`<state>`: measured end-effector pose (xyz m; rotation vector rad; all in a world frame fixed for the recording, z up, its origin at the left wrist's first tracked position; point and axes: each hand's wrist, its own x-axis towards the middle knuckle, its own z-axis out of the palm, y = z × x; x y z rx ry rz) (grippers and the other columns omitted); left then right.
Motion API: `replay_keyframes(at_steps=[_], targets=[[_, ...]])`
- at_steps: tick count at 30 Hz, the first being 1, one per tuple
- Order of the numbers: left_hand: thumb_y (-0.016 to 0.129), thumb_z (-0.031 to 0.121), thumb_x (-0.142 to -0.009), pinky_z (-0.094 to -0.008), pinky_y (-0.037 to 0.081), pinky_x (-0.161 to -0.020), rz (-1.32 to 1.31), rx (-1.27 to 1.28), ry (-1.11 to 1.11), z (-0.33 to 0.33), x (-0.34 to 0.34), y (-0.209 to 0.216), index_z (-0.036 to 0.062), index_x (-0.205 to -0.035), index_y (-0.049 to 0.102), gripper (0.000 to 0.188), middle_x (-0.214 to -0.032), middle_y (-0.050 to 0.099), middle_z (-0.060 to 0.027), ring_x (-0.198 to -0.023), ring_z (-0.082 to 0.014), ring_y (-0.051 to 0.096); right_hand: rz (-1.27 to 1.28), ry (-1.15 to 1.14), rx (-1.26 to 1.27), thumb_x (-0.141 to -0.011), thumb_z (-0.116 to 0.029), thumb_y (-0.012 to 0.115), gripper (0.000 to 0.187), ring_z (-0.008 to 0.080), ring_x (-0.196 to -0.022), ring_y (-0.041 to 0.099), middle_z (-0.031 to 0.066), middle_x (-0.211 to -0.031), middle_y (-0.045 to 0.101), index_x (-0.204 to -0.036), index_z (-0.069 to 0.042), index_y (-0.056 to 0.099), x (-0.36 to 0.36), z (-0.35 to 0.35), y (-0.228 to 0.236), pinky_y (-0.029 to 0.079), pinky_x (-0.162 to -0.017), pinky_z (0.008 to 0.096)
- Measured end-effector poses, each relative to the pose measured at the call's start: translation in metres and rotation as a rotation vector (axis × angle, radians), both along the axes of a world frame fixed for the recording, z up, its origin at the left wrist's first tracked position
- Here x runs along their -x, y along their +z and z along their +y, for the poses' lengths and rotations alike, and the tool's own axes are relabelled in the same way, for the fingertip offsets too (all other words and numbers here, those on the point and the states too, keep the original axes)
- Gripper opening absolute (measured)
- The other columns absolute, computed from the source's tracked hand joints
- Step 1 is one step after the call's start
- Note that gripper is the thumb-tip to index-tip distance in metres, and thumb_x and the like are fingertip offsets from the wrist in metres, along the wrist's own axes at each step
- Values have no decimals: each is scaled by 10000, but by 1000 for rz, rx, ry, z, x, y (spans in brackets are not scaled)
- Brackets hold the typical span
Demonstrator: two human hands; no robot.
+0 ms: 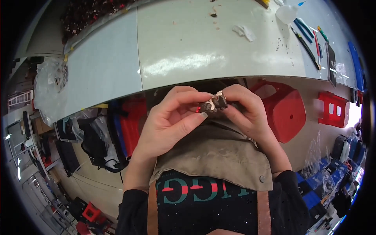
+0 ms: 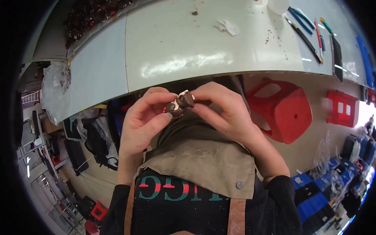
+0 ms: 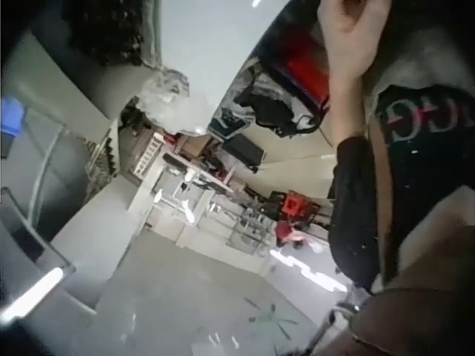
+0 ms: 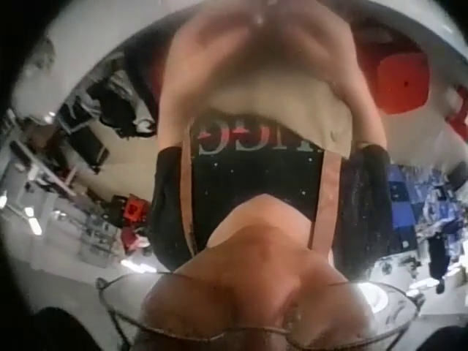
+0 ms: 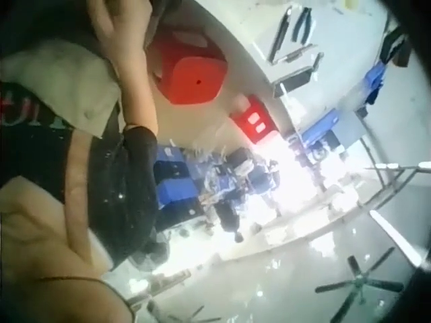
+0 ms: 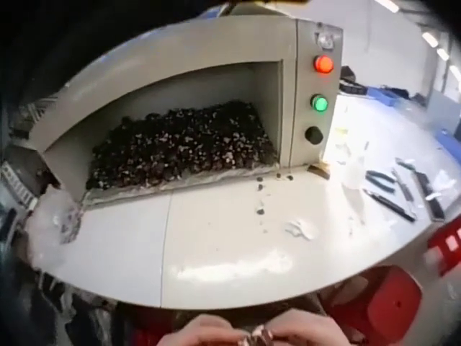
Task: Manufacturing and assembling small plastic toy figurines at a factory workbench.
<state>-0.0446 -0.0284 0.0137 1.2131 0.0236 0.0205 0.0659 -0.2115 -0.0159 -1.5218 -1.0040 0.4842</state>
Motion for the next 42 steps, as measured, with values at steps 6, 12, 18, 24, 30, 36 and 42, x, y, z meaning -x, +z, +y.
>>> replay_keyframes(at_steps=[6, 12, 18, 24, 30, 36, 42], targets=[[539, -38, -850, -275, 403, -945, 106, 154, 3, -23, 10, -19, 0, -1168, 528, 320, -1148, 441, -60, -1078, -147, 491, 484, -71, -11, -800, -39, 656, 467, 115, -935, 545, 58, -1046, 536, -1200, 25, 424, 28, -15, 2, 460, -812, 258], [533, 4, -874, -258, 404, -939, 237, 263, 33, -37, 17, -21, 20, -1217, 482, 347, -1156, 499, -53, -1056, -118, 505, 489, -144, -62, -786, 14, 641, 385, 132, -965, 527, 83, -1061, 519, -1127, 4, 461, 37, -20, -6, 450, -836, 271], [508, 120, -917, -317, 431, -920, 303, 344, 87, -40, 23, -36, 42, -1250, 451, 347, -1163, 528, -73, -1055, -154, 523, 200, -159, -71, -722, 42, 694, 326, 148, -871, 571, 84, -990, 545, -994, -19, 524, 41, -15, -12, 494, -741, 254], [469, 114, -935, -317, 431, -919, 225, 319, 95, -43, 24, -40, 50, -1294, 420, 368, -1179, 519, -74, -1057, -145, 518, 159, -172, -50, -693, 21, 728, 330, 157, -857, 566, 87, -963, 549, -952, -27, 530, 44, -15, -11, 495, -731, 258], [430, 125, -954, -292, 413, -929, 233, 319, 80, -42, 26, -42, 60, -1350, 363, 407, -1193, 506, -71, -1059, -128, 510, 46, -198, -9, -666, 1, 752, 334, 180, -842, 568, 81, -908, 568, -923, -36, 541, 46, -13, -11, 490, -708, 266], [414, 127, -961, -278, 404, -922, 231, 318, 69, -42, 26, -41, 65, -1368, 336, 420, -1187, 508, -62, -1055, -118, 507, 12, -199, -8, -658, -6, 755, 338, 196, -842, 569, 77, -898, 578, -922, -43, 548, 46, -12, -11, 490, -702, 279], [412, 130, -962, -278, 398, -927, 226, 330, 63, -43, 26, -42, 66, -1369, 333, 420, -1177, 515, -59, -1056, -118, 505, 0, -199, -6, -656, -5, 756, 338, 202, -844, 571, 77, -891, 589, -921, -40, 549, 46, -11, -11, 492, -702, 284]])
